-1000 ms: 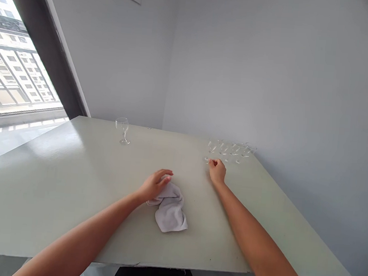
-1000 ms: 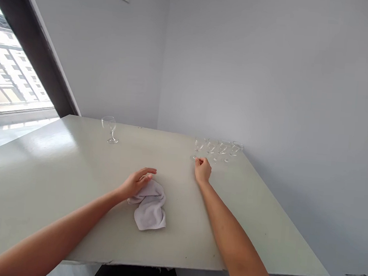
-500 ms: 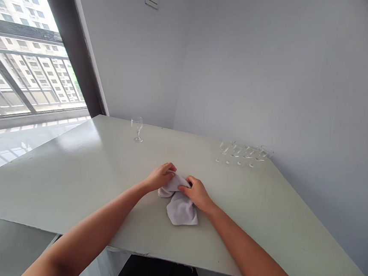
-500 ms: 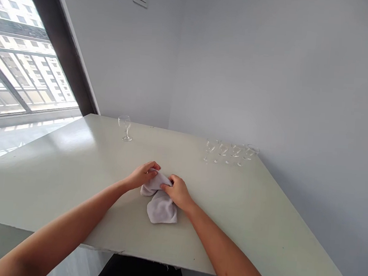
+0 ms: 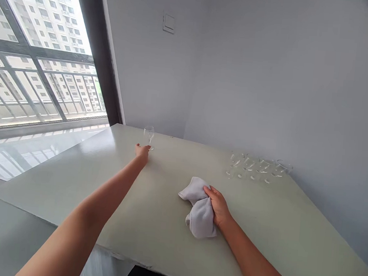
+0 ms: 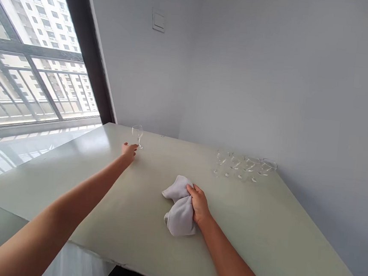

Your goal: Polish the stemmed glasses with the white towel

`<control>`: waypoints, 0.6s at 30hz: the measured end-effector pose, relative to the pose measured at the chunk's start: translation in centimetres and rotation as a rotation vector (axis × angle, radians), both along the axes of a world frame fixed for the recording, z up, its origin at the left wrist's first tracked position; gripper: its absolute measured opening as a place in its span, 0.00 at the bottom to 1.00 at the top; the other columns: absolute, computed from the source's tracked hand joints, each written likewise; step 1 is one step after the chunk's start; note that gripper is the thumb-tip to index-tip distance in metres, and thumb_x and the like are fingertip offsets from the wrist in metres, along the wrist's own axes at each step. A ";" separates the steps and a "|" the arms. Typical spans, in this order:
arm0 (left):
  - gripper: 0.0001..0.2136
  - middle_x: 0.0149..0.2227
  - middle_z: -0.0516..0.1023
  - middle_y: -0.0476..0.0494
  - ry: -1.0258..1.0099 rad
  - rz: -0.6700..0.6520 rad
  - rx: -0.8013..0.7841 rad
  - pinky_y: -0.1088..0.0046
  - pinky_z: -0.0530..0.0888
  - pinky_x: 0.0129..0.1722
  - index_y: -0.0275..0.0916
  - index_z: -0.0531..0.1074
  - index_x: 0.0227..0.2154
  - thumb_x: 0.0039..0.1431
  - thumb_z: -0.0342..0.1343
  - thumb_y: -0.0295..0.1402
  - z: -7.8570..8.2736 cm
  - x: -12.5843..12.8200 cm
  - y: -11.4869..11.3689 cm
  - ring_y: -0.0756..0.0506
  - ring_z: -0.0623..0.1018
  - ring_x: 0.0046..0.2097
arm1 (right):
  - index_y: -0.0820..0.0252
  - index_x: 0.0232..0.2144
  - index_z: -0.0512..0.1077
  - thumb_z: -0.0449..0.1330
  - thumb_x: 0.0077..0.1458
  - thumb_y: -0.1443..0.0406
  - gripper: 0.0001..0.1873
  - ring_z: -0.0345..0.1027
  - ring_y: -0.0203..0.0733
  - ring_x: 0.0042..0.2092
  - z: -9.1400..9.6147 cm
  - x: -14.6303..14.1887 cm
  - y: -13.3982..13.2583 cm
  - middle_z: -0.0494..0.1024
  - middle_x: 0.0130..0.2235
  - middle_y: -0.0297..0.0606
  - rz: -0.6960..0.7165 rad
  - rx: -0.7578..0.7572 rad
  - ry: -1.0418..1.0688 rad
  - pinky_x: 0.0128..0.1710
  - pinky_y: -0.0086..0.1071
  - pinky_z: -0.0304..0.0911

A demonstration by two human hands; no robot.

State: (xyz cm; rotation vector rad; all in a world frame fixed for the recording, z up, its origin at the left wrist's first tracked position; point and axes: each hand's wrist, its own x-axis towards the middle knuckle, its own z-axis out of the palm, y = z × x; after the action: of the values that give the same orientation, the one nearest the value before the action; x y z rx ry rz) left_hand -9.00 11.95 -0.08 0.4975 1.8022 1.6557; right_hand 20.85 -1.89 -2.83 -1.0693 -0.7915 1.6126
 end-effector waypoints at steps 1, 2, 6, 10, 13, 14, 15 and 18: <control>0.33 0.51 0.61 0.37 0.022 -0.025 -0.002 0.77 0.64 0.25 0.42 0.53 0.53 0.42 0.58 0.25 0.1 -0.5 0.9 0.54 0.71 0.30 | 0.60 0.22 0.66 0.65 0.38 0.57 0.14 0.56 0.32 0.21 0.0 0.0 0.0 0.65 0.19 0.27 -0.003 0.002 0.002 0.22 0.27 0.54; 0.36 0.52 0.60 0.38 0.046 -0.057 -0.001 0.77 0.64 0.25 0.44 0.51 0.55 0.42 0.58 0.25 0.1 -0.8 1.7 0.54 0.71 0.29 | 0.60 0.22 0.66 0.65 0.38 0.57 0.15 0.56 0.31 0.21 0.0 0.0 0.0 0.65 0.19 0.26 -0.006 0.006 0.001 0.22 0.27 0.53; 0.37 0.50 0.63 0.41 0.126 -0.175 0.006 0.78 0.64 0.25 0.46 0.46 0.57 0.44 0.57 0.25 0.0 -0.9 3.7 0.55 0.72 0.29 | 0.60 0.22 0.67 0.65 0.39 0.57 0.14 0.56 0.31 0.21 -0.3 0.2 0.2 0.65 0.19 0.26 0.001 0.025 0.006 0.22 0.27 0.52; 0.31 0.43 0.69 0.43 0.229 -0.275 -0.012 0.77 0.65 0.26 0.41 0.51 0.54 0.46 0.56 0.28 0.2 -0.5 4.3 0.53 0.72 0.29 | 0.61 0.23 0.69 0.64 0.39 0.56 0.15 0.58 0.32 0.22 -0.7 0.5 0.6 0.67 0.20 0.28 0.002 0.034 0.024 0.23 0.27 0.54; 0.27 0.40 0.71 0.43 0.358 -0.312 -0.028 0.74 0.65 0.29 0.39 0.57 0.50 0.45 0.58 0.33 0.5 0.2 3.5 0.49 0.73 0.32 | 0.62 0.23 0.69 0.65 0.39 0.55 0.16 0.60 0.33 0.23 -0.7 0.6 0.6 0.68 0.21 0.30 -0.048 0.011 0.068 0.24 0.28 0.57; 0.25 0.39 0.71 0.43 0.405 -0.329 -0.028 0.73 0.64 0.31 0.39 0.59 0.47 0.45 0.58 0.35 0.6 0.7 2.9 0.48 0.73 0.33 | 0.62 0.23 0.70 0.65 0.38 0.55 0.16 0.60 0.34 0.23 -0.6 0.6 0.6 0.68 0.21 0.31 -0.060 -0.004 0.087 0.24 0.29 0.58; 0.24 0.38 0.72 0.44 0.451 -0.350 -0.024 0.72 0.64 0.32 0.40 0.61 0.45 0.44 0.59 0.36 0.6 1.4 2.3 0.47 0.73 0.35 | 0.62 0.24 0.70 0.65 0.38 0.55 0.16 0.61 0.34 0.23 -0.5 0.6 0.5 0.69 0.21 0.31 -0.069 -0.020 0.107 0.24 0.29 0.59; 0.20 0.36 0.73 0.46 0.555 -0.438 0.016 0.71 0.64 0.34 0.42 0.63 0.39 0.42 0.60 0.38 0.6 4.1 -0.5 0.46 0.72 0.37 | 0.61 0.25 0.70 0.65 0.38 0.56 0.15 0.63 0.36 0.24 0.1 0.8 0.5 0.70 0.22 0.32 -0.099 -0.023 0.149 0.23 0.30 0.60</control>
State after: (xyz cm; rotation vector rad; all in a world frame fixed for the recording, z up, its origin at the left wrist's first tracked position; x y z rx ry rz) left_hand -4.86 11.47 0.52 1.3579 1.8644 1.3000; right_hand 21.61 -1.39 -2.71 -0.9772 -0.6129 1.6001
